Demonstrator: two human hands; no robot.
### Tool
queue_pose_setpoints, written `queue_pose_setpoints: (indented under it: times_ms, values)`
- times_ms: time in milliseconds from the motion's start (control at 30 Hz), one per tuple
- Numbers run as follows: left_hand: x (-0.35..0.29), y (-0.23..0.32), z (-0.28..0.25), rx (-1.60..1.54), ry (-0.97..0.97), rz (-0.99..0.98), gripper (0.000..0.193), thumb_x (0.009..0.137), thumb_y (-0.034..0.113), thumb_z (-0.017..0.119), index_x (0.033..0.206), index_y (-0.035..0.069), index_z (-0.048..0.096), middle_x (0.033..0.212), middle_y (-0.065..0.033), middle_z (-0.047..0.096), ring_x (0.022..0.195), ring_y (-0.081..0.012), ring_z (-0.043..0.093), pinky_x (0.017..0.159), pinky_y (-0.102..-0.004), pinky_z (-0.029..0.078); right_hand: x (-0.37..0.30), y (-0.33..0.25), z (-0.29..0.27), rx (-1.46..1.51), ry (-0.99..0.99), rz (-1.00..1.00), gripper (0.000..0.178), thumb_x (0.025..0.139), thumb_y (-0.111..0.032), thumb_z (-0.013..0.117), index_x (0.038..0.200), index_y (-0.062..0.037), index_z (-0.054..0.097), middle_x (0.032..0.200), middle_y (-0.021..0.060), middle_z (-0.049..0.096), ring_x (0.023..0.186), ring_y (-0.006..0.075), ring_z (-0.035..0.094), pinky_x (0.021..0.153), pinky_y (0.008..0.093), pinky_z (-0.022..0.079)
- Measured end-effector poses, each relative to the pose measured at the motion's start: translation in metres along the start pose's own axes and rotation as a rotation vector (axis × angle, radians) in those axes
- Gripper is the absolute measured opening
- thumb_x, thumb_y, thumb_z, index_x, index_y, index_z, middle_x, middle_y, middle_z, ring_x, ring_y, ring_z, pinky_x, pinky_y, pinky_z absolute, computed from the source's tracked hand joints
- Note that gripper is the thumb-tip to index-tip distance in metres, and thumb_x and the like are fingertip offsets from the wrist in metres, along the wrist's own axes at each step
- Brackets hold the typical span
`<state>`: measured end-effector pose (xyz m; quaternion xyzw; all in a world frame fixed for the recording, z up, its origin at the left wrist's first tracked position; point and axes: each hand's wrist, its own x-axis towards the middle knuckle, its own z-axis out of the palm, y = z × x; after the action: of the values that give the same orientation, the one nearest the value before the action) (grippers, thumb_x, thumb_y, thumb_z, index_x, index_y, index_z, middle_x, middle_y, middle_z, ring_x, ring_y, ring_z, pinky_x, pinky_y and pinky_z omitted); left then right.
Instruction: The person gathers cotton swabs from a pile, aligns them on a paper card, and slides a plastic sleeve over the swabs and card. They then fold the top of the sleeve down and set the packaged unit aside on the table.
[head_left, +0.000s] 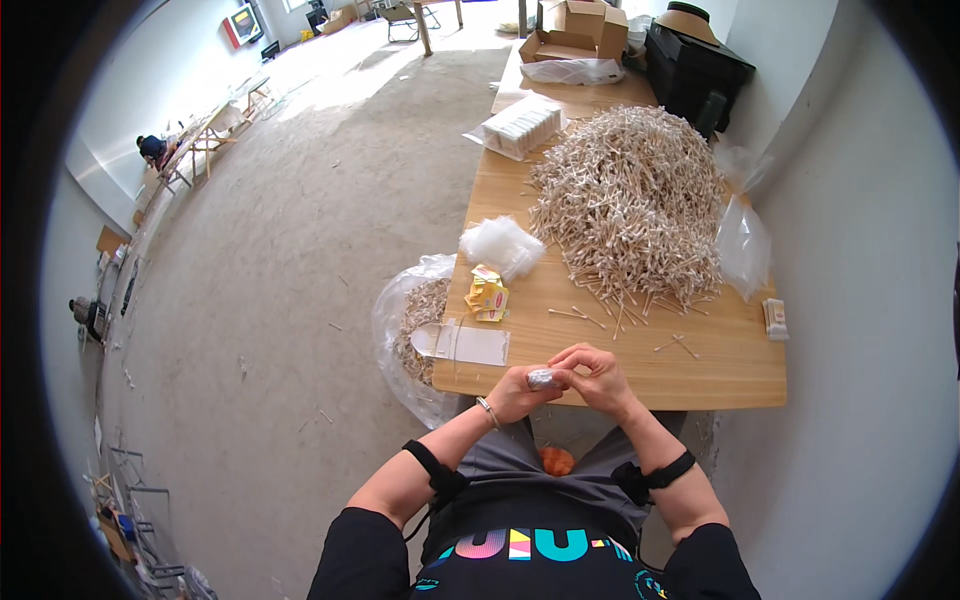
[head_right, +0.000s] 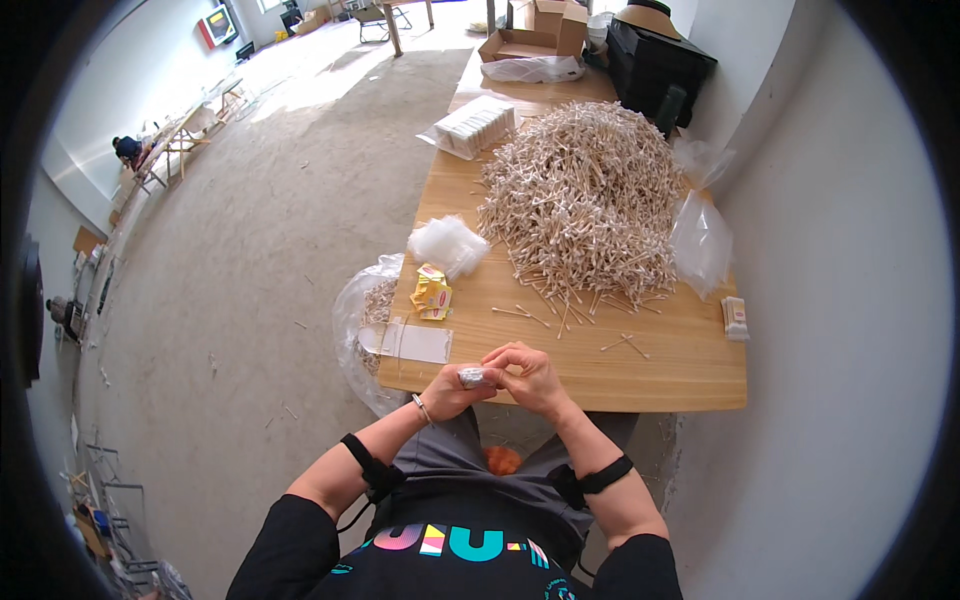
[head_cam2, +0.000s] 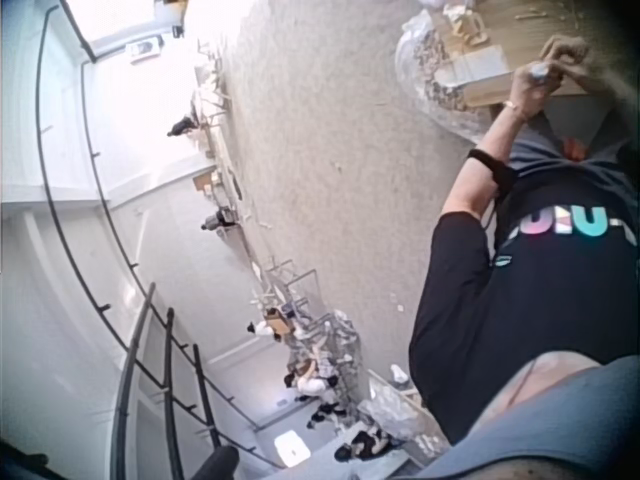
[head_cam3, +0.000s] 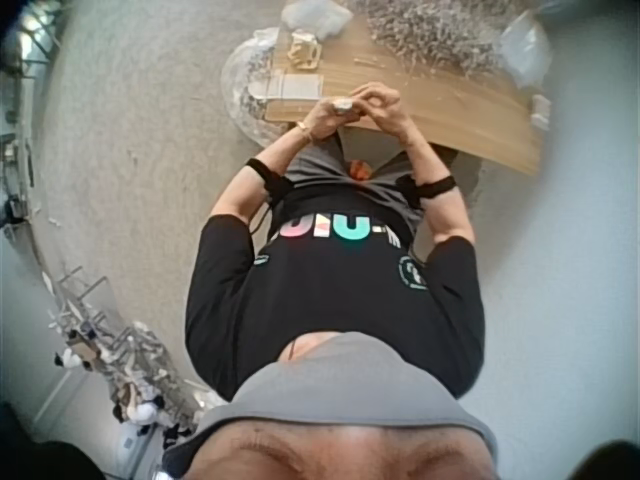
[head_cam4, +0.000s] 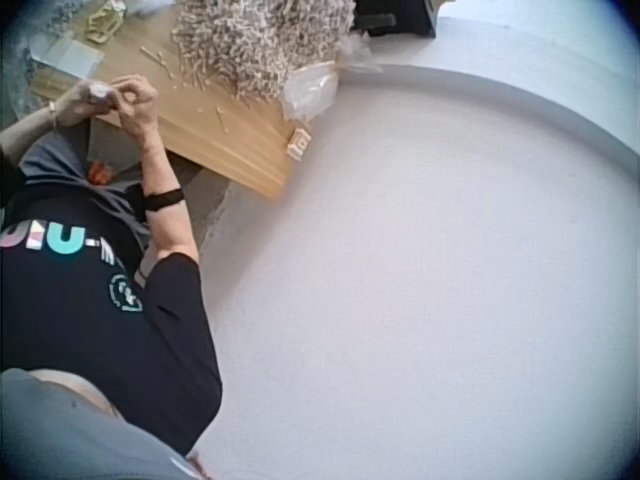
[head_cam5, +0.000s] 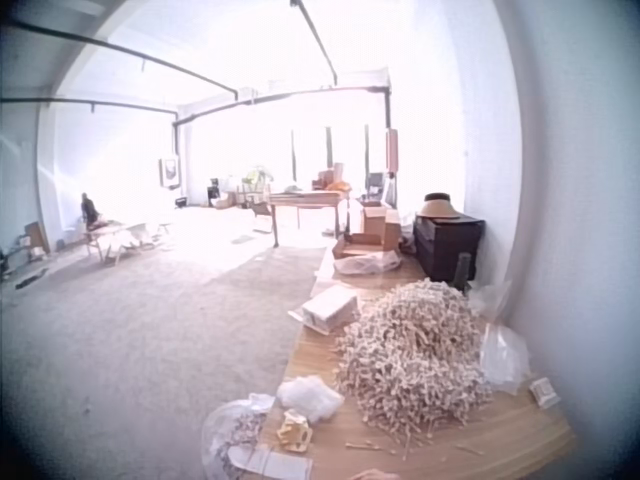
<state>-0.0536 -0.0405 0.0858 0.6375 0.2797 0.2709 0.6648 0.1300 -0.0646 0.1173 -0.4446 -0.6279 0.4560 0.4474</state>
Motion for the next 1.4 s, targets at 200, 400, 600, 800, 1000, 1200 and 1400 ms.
queue_pose_setpoints:
  times_ms: [200, 400, 600, 800, 1000, 1200, 1400]
  values:
    - [0.012, -0.019, -0.005, 0.133, 0.018, -0.061, 0.016, 0.084, 0.008, 0.065, 0.099, 0.003, 0.063, 0.087, 0.0014, 0.063, 0.082, -0.0037, 0.054, 0.075, -0.0219, 0.047, 0.0, 0.003, 0.007, -0.078, 0.096, -0.042, 0.009, 0.075, -0.006, 0.07, 0.083, -0.0027, 0.067, 0.085, 0.0077, 0.066, 0.084, 0.0185, 0.059, 0.077, 0.029, 0.046]
    - [0.017, -0.035, -0.001, -0.109, 0.078, -0.112, 0.025, 0.08, 0.011, 0.07, 0.103, 0.003, 0.064, 0.087, 0.0011, 0.063, 0.085, -0.0063, 0.056, 0.077, -0.0219, 0.047, -0.001, 0.022, 0.006, -0.145, 0.105, -0.008, 0.007, 0.076, -0.007, 0.07, 0.083, -0.0034, 0.068, 0.09, 0.0075, 0.066, 0.091, 0.019, 0.058, 0.082, 0.0307, 0.044]
    - [0.015, -0.041, 0.0, -0.065, 0.389, 0.09, 0.026, 0.079, 0.016, 0.071, 0.099, 0.001, 0.062, 0.095, -0.0053, 0.065, 0.091, -0.0093, 0.058, 0.079, -0.0239, 0.047, -0.002, 0.038, 0.008, -0.138, 0.202, 0.019, 0.005, 0.076, -0.007, 0.07, 0.079, -0.0032, 0.068, 0.088, 0.0082, 0.066, 0.089, 0.0192, 0.058, 0.082, 0.0303, 0.044]
    - [0.012, -0.036, -0.005, -0.054, 0.339, -0.052, 0.012, 0.084, 0.009, 0.065, 0.091, 0.001, 0.06, 0.087, -0.0025, 0.063, 0.08, -0.0056, 0.056, 0.07, -0.0198, 0.046, 0.001, 0.041, 0.008, -0.171, 0.148, 0.029, 0.01, 0.078, -0.009, 0.068, 0.072, -0.0023, 0.062, 0.083, 0.0068, 0.063, 0.083, 0.0174, 0.056, 0.077, 0.0288, 0.043]
    - [0.013, -0.044, -0.006, -0.242, 0.313, -0.1, 0.006, 0.085, 0.007, 0.062, 0.084, 0.003, 0.056, 0.083, -0.0005, 0.061, 0.077, -0.004, 0.053, 0.07, -0.0185, 0.044, 0.0, 0.053, 0.012, 0.363, 0.074, 0.337, 0.011, 0.08, -0.006, 0.063, 0.072, -0.0034, 0.056, 0.076, -0.0007, 0.056, 0.073, 0.0074, 0.049, 0.069, 0.0217, 0.041]
    - [0.017, -0.041, -0.007, -0.233, 0.237, -0.064, 0.006, 0.085, 0.005, 0.061, 0.088, 0.003, 0.056, 0.085, -0.0008, 0.06, 0.079, -0.0054, 0.054, 0.074, -0.0207, 0.045, -0.001, 0.061, 0.006, 0.439, 0.052, 0.363, 0.007, 0.082, -0.006, 0.062, 0.077, -0.0047, 0.056, 0.077, -0.0026, 0.055, 0.07, 0.0037, 0.047, 0.067, 0.0189, 0.039]
    - [0.005, -0.035, -0.003, 0.199, 0.339, 0.176, 0.022, 0.082, 0.003, 0.064, 0.103, 0.001, 0.058, 0.094, -0.0061, 0.064, 0.091, -0.014, 0.06, 0.082, -0.0264, 0.047, -0.006, 0.048, 0.006, 0.169, 0.071, 0.239, 0.01, 0.082, -0.005, 0.065, 0.09, -0.0019, 0.06, 0.084, -0.0002, 0.06, 0.08, 0.0071, 0.056, 0.072, 0.0222, 0.045]
